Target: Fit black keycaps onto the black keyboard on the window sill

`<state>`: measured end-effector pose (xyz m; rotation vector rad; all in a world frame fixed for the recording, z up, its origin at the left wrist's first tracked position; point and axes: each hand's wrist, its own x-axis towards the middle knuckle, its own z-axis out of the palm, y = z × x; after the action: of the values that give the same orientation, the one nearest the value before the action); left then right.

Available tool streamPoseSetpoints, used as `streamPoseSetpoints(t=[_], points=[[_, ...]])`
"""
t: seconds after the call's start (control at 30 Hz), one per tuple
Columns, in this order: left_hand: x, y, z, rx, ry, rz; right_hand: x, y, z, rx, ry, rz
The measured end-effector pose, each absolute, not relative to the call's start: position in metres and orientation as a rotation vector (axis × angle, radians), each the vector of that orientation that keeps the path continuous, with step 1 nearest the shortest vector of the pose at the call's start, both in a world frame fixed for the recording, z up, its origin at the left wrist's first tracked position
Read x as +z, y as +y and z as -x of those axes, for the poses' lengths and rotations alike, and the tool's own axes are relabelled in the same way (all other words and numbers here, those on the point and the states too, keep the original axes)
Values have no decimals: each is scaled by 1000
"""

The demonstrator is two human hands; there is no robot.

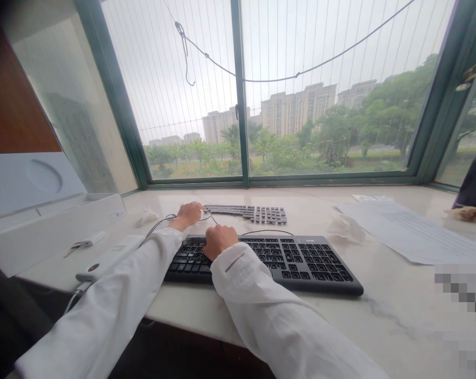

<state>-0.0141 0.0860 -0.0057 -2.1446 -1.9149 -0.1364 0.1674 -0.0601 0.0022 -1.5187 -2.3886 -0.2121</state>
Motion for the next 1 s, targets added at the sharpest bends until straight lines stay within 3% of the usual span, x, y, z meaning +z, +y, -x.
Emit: streamPoseSetpoints(t=[1.0], points=[[-16,95,25,-204,-1846,2177,5,-62,-168,-189,-2389,1538]])
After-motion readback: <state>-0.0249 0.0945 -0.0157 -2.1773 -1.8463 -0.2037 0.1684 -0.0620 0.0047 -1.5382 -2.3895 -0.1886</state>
